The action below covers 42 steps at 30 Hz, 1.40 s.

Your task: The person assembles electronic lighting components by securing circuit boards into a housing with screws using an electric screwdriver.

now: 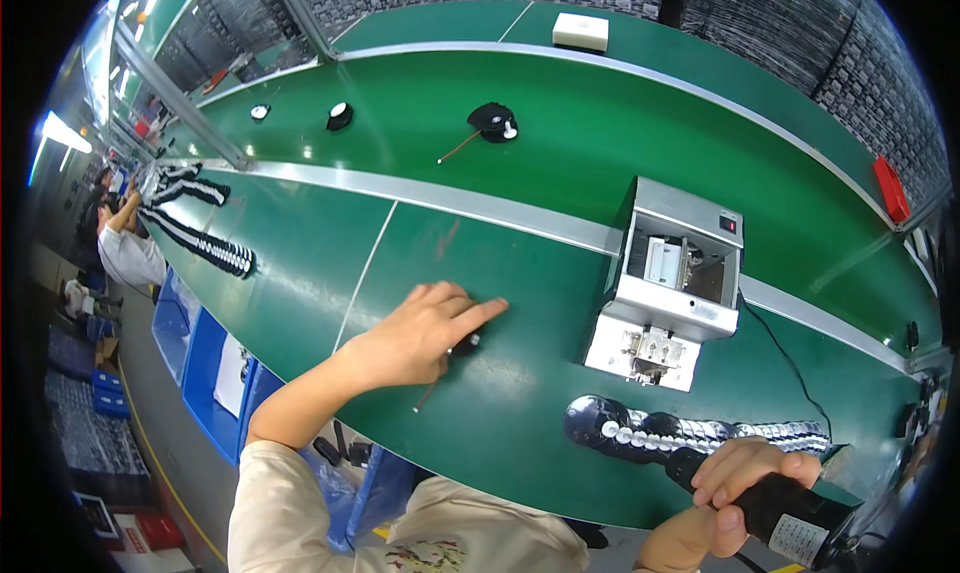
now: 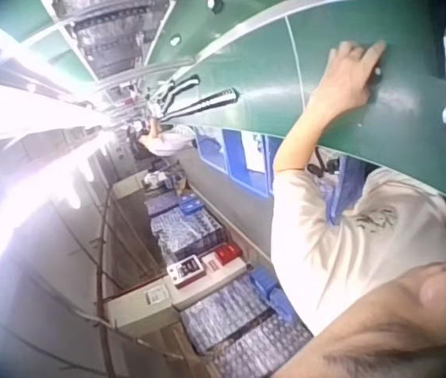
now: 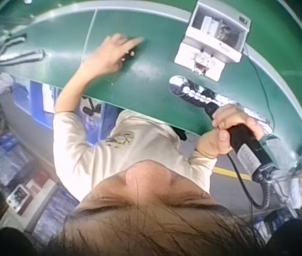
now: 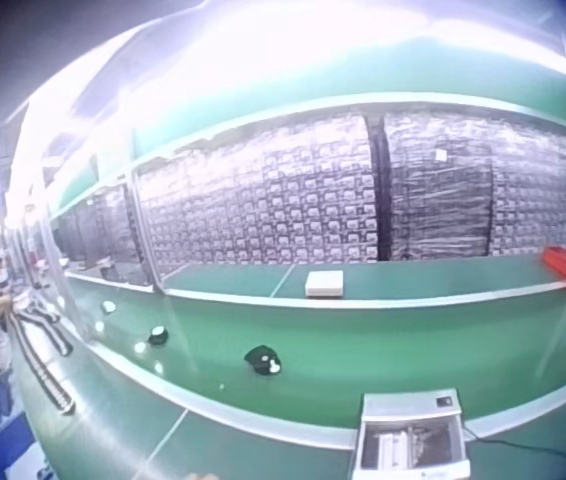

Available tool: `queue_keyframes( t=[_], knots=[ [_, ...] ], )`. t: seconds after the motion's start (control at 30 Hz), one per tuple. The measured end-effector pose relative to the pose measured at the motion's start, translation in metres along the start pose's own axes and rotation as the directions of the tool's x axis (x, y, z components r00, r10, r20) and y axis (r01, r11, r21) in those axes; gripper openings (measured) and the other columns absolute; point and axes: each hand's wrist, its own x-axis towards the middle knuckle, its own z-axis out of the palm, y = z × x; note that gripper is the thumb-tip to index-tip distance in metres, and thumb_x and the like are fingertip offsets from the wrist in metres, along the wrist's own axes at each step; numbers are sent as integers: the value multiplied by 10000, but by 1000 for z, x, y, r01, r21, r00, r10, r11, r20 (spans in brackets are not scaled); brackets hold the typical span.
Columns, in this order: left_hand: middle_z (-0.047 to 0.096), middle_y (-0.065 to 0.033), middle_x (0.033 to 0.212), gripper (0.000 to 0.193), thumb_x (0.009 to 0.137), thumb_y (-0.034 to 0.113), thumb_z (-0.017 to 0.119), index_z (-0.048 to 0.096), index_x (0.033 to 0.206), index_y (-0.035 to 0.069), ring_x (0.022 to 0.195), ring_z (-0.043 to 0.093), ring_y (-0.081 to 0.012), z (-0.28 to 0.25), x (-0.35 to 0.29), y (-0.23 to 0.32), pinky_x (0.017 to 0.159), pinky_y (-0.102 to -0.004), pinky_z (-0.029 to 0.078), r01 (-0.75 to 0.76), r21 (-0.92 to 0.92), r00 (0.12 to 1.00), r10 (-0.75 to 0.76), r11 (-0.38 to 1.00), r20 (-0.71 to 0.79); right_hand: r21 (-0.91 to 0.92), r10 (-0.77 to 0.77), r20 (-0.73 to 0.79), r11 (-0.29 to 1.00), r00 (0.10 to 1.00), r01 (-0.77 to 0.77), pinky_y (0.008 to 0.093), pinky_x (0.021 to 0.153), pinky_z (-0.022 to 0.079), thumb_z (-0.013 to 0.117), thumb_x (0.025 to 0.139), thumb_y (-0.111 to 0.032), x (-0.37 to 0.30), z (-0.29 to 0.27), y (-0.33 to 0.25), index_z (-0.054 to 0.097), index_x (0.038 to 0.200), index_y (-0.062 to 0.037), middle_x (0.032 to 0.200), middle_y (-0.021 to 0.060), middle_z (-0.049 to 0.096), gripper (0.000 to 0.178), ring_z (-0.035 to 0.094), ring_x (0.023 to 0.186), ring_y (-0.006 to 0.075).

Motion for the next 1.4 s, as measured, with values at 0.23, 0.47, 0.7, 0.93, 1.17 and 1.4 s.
queue_keyframes(
  t=[0.23, 0.47, 0.7, 0.93, 1.17, 1.4],
  knots=[
    [535, -99, 1156, 339, 665, 64, 779, 629, 967, 93, 1095, 593, -303, 51, -4, 34, 832, -375, 560, -311, -511, 929, 141, 801, -343, 80, 72, -129, 995, 989, -62, 306, 415, 500, 755, 721, -95, 2, 14, 10, 438, 1164, -51, 585, 44, 563, 546, 553, 445, 165],
    [550, -89, 1059, 168, 700, 63, 758, 714, 861, 81, 1109, 594, -328, 76, 31, 63, 873, -402, 546, -559, -416, 811, 369, 718, -454, 58, 97, -34, 994, 995, -95, 312, 435, 510, 755, 744, -107, 5, 11, 10, 418, 1189, -52, 615, 45, 569, 561, 554, 458, 166],
    [553, -75, 1125, 244, 713, 75, 723, 707, 953, 114, 1175, 540, -312, 85, 41, 66, 909, -407, 512, -573, -462, 814, 404, 677, -417, 95, 40, 146, 994, 988, -54, 287, 436, 485, 687, 783, -74, 11, 3, 21, 377, 1279, -35, 636, 46, 533, 587, 538, 457, 159],
    [576, -73, 1124, 250, 705, 92, 720, 718, 954, 115, 1142, 540, -293, 76, 44, 67, 881, -394, 511, -560, -413, 824, 430, 718, -369, 35, 108, 9, 993, 994, -108, 338, 463, 520, 725, 749, -75, 11, 2, 14, 393, 1190, -55, 625, 48, 560, 553, 574, 503, 185],
    [545, -76, 1098, 199, 715, 121, 735, 697, 910, 123, 1116, 559, -313, 85, 44, 73, 845, -414, 493, -545, -381, 827, 404, 747, -391, 161, 56, -173, 987, 983, -28, 346, 499, 512, 690, 776, -67, 23, 20, 12, 366, 1281, -87, 675, 63, 550, 600, 560, 516, 198],
    [523, -77, 1132, 208, 703, 148, 714, 595, 872, 125, 1134, 524, -308, 93, 44, 70, 900, -422, 461, -569, -367, 814, 441, 736, -378, 46, 129, -250, 992, 960, -121, 359, 471, 480, 639, 821, -89, 54, 52, 32, 355, 1341, -107, 700, 54, 491, 593, 504, 471, 184]
  ],
)
